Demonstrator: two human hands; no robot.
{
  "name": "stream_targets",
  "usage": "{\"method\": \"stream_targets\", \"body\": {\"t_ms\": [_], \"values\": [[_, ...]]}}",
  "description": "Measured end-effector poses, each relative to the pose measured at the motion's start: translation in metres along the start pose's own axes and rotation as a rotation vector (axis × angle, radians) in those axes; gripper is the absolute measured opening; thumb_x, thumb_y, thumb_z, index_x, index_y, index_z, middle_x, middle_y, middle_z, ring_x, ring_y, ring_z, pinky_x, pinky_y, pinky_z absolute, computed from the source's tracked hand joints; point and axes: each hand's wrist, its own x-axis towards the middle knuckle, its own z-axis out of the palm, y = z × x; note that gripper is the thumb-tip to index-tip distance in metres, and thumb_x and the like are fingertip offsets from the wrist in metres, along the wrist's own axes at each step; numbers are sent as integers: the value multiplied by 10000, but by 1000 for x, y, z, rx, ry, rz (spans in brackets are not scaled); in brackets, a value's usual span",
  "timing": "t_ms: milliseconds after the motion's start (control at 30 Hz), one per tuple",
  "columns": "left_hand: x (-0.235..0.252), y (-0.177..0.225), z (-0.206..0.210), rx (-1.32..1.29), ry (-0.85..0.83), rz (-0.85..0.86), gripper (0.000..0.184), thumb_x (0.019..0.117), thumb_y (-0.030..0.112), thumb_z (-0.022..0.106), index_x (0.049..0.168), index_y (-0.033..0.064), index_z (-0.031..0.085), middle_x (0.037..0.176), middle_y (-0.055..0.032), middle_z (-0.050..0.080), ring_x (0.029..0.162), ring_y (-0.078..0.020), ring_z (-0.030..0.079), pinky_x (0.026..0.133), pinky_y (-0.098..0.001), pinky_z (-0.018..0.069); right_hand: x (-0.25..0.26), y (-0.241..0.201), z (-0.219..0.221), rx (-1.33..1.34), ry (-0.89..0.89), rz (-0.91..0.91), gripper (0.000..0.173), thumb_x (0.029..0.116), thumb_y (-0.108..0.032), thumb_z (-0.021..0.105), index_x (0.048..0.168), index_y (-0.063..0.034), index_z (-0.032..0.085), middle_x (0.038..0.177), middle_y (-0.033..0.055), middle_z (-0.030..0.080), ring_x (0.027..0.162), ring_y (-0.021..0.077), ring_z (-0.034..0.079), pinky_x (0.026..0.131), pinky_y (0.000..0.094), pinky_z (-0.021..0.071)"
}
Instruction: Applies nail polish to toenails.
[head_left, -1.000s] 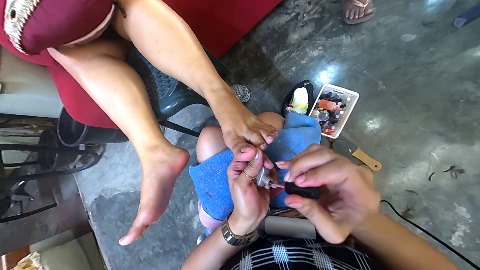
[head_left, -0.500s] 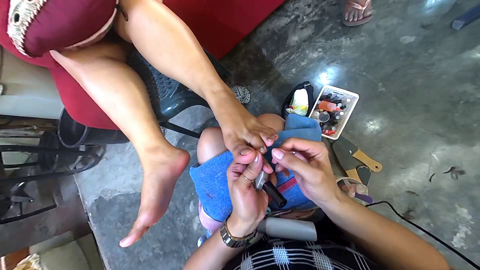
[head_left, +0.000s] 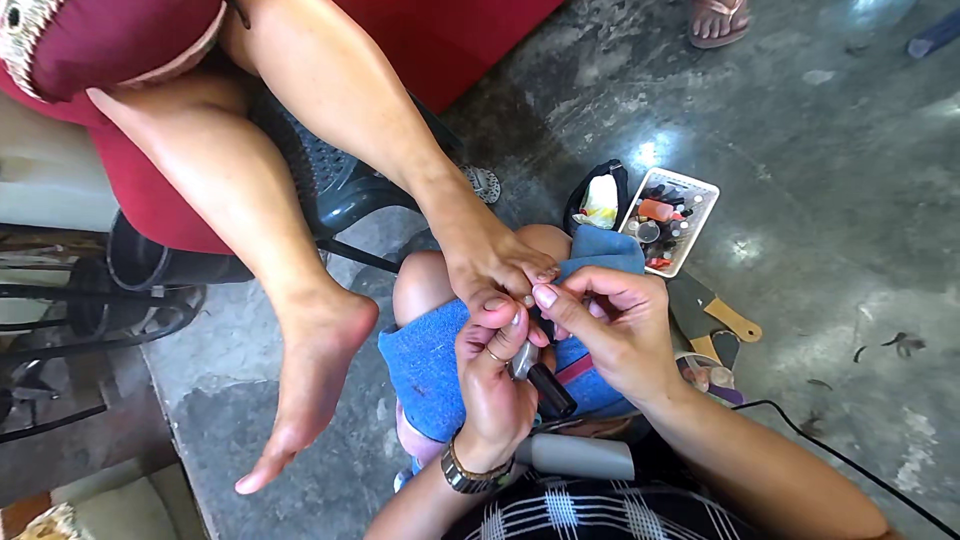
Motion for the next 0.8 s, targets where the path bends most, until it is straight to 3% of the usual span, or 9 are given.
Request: {"method": "stream_targets", "body": {"t_ms": [200,600,667,800], "values": [[0,0,-1,-4,-4,2,152,964,96,624,864,29,716,705,-90,669,598,-102,646,567,-233,552,-3,0,0,45,-10,47,122,915,-40,703,798,-71,686,655,-29,653,553,20,611,529,164,540],[1,-1,-2,-10,-22,-3,152,966,87,605,865,28,702,720,-104,672,646,-140,683,623,-281,590,-4,0,1,453,-48,413,149,892,-42,724,744,-59,721,627,51,672,528,29,609,512,149,510],[1,1,0,-18,-6,-15,132,956,82,620,879,29,713,730,-99,682,643,-126,685,617,-268,592,-1,2,-7,410,-130,362,135,891,-64,730,756,-67,718,637,29,672,538,23,609,524,152,520],[0,5,4,-37,11,-57,114,960,83,626,884,40,699,699,-78,657,555,-89,612,508,-206,505,18,-6,-44,149,-404,-85,145,935,-212,625,920,-107,723,785,-61,688,685,5,642,630,177,557]]}}
